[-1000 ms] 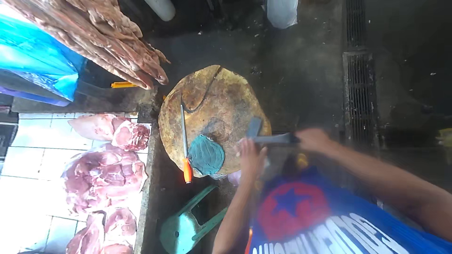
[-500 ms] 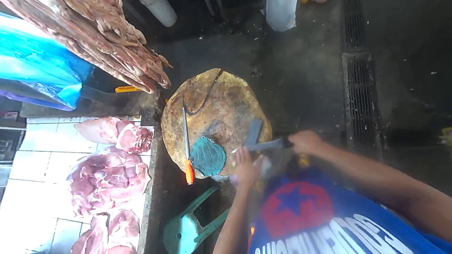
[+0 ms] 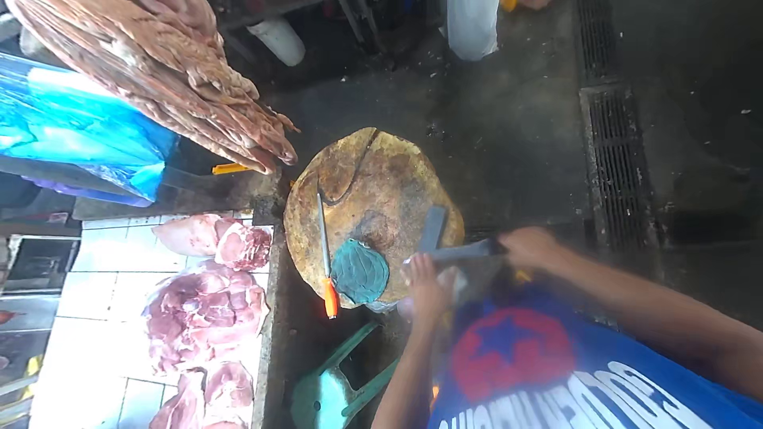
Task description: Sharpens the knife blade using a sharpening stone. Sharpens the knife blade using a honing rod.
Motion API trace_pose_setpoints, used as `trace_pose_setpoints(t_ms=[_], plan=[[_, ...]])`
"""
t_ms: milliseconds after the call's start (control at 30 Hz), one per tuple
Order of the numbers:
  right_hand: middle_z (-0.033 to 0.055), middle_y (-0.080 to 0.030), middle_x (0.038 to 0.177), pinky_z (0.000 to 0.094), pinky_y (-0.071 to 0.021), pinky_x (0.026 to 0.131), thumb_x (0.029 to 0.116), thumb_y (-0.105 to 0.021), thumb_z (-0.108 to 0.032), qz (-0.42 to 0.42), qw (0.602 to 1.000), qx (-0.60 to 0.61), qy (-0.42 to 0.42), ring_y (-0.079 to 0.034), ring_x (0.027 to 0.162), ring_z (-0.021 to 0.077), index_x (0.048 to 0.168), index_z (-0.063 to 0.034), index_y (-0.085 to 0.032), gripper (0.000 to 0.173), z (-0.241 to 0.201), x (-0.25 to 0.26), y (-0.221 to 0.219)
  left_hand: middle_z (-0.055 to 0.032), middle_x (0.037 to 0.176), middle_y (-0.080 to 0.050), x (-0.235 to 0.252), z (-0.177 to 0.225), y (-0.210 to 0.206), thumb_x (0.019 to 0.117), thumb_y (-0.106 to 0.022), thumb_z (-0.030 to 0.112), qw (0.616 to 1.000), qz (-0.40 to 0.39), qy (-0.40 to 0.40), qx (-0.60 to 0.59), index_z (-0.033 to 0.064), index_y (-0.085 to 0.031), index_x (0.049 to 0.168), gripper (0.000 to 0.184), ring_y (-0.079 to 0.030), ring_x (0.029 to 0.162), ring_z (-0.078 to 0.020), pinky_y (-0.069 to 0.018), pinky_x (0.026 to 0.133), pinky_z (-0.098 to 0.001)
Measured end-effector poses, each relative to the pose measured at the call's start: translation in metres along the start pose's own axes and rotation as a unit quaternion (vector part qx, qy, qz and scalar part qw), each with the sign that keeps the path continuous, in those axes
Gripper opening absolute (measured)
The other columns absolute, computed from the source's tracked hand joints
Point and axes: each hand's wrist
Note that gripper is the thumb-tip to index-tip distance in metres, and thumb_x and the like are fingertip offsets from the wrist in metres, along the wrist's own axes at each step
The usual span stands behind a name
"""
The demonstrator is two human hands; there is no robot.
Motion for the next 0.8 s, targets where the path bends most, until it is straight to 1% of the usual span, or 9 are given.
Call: trace_pose_setpoints(t_ms=[100, 167, 267, 367, 467, 533, 600, 700, 800], plan=[[0.0216, -0.073, 0.101, 0.0699, -0.0536, 0.078, 0.0923, -0.070, -0.032, 0.070, 0.991, 0.025, -0.113, -0.070, 0.098, 0.0456, 0.110, -0.0097, -0.071, 0.029, 0.050, -0.021, 0.004, -0.0109, 0.168, -0.030, 0.066, 0.048, -0.015, 0.1009, -0.037, 0.069, 0.993, 0.033, -0.115, 0.013, 0.0105, -0.035, 0.160, 0.083, -0.015, 0.159, -0.0293, -0.0015, 0.126, -0.0638], [0.0211, -0.073, 0.101, 0.0686, -0.0536, 0.076, 0.0924, -0.069, -0.036, 0.081, 0.985, 0.020, -0.154, -0.070, 0.097, 0.0457, 0.110, -0.0100, -0.069, 0.031, 0.057, -0.031, 0.002, -0.0062, 0.170, -0.027, 0.080, 0.057, -0.025, 0.1018, -0.031, 0.070, 0.987, 0.048, -0.156, 0.011, 0.0141, -0.034, 0.161, 0.081, -0.013, 0.160, -0.0258, -0.0032, 0.127, -0.0634], [0.0241, -0.071, 0.107, 0.0700, -0.0529, 0.082, 0.0933, -0.066, -0.034, 0.033, 0.995, 0.014, -0.098, -0.069, 0.103, 0.0470, 0.115, -0.0062, -0.068, 0.035, 0.024, -0.028, -0.001, -0.0066, 0.169, -0.030, 0.042, 0.027, -0.018, 0.1019, -0.031, 0.070, 0.994, 0.038, -0.101, -0.001, 0.0134, -0.035, 0.161, 0.081, -0.015, 0.159, -0.0243, -0.0037, 0.128, -0.0601], [0.0218, -0.071, 0.109, 0.0686, -0.0524, 0.085, 0.0928, -0.067, -0.029, -0.008, 1.000, -0.002, -0.020, -0.068, 0.105, 0.0455, 0.115, -0.0071, -0.068, 0.032, -0.001, -0.021, -0.007, -0.0146, 0.164, -0.037, -0.010, -0.006, -0.015, 0.0993, -0.031, 0.073, 0.999, 0.023, -0.036, 0.008, 0.0065, -0.039, 0.158, 0.089, -0.025, 0.156, -0.0319, -0.0061, 0.127, -0.0624], [0.0224, -0.071, 0.107, 0.0689, -0.0524, 0.085, 0.0942, -0.066, -0.030, 0.011, 0.998, 0.025, -0.057, -0.068, 0.104, 0.0460, 0.115, -0.0065, -0.068, 0.031, 0.015, -0.032, -0.010, -0.0155, 0.166, -0.033, 0.012, 0.019, -0.004, 0.0989, -0.032, 0.074, 0.998, -0.013, -0.055, 0.012, 0.0060, -0.037, 0.159, 0.091, -0.021, 0.158, -0.0326, -0.0027, 0.127, -0.0632], [0.0238, -0.071, 0.109, 0.0701, -0.0522, 0.085, 0.0957, -0.064, -0.032, 0.038, 0.990, 0.050, -0.122, -0.068, 0.105, 0.0473, 0.118, -0.0054, -0.067, 0.035, 0.033, -0.041, -0.011, -0.0114, 0.168, -0.029, 0.053, 0.044, -0.007, 0.1003, -0.033, 0.072, 0.994, -0.004, -0.112, 0.008, 0.0105, -0.036, 0.160, 0.086, -0.015, 0.159, -0.0291, 0.0007, 0.126, -0.0636], [0.0236, -0.070, 0.114, 0.0690, -0.0527, 0.086, 0.0977, -0.062, -0.036, 0.042, 0.984, 0.054, -0.164, -0.068, 0.107, 0.0463, 0.123, -0.0050, -0.064, 0.040, 0.035, -0.049, -0.014, -0.0063, 0.170, -0.026, 0.077, 0.052, -0.016, 0.1013, -0.030, 0.071, 0.987, 0.012, -0.160, 0.006, 0.0143, -0.034, 0.161, 0.083, -0.011, 0.160, -0.0250, 0.0002, 0.127, -0.0632], [0.0263, -0.069, 0.116, 0.0695, -0.0521, 0.087, 0.0981, -0.061, -0.035, 0.010, 0.992, 0.037, -0.120, -0.067, 0.108, 0.0480, 0.124, -0.0025, -0.062, 0.042, 0.017, -0.050, -0.014, -0.0055, 0.170, -0.027, 0.050, 0.032, -0.015, 0.1014, -0.028, 0.071, 0.993, 0.010, -0.120, -0.006, 0.0142, -0.033, 0.162, 0.083, -0.012, 0.160, -0.0237, -0.0017, 0.128, -0.0618], [0.0253, -0.069, 0.115, 0.0691, -0.0520, 0.087, 0.0977, -0.064, -0.037, -0.009, 0.999, 0.021, -0.049, -0.067, 0.108, 0.0471, 0.124, -0.0041, -0.064, 0.042, 0.006, -0.040, -0.020, -0.0132, 0.167, -0.032, 0.002, 0.010, -0.011, 0.0995, -0.029, 0.073, 0.999, -0.007, -0.047, 0.001, 0.0070, -0.034, 0.160, 0.090, -0.019, 0.158, -0.0311, -0.0039, 0.127, -0.0627]])
Point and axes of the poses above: each hand's wrist, its own x-axis towards the middle knuckle, its own y-axis out of the back of the hand, z = x × y
